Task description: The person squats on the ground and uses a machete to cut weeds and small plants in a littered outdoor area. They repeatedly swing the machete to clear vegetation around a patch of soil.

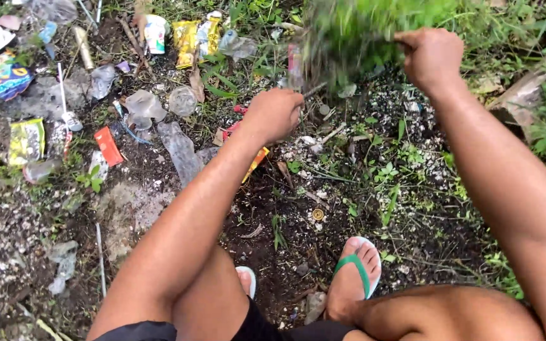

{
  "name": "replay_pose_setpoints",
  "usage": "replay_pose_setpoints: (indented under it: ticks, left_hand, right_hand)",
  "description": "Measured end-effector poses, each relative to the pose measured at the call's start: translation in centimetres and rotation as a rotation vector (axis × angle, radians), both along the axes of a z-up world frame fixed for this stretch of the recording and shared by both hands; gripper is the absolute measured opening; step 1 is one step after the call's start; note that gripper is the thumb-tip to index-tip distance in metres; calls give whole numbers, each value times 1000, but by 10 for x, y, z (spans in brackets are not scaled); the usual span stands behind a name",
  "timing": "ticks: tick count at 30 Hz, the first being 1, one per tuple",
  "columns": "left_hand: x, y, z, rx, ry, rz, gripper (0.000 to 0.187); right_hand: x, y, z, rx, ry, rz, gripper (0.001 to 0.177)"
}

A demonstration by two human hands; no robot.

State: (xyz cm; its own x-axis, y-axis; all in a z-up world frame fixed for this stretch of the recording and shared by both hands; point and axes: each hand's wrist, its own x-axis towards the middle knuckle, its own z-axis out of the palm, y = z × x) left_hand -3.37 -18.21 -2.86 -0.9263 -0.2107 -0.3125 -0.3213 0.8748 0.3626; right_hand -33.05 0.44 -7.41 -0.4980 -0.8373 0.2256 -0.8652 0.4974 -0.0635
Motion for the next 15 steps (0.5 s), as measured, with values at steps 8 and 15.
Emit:
replay_pose_setpoints:
  ticks: [8, 15]
  left_hand:
    - [-15, 18, -2, -216, 171, -10, 18]
    - [-20, 47, 3, -403, 103, 108, 24]
  right_hand:
    - [-7, 4, 44, 305, -246, -105, 27]
    - [26, 53, 121, 736, -627, -248, 29]
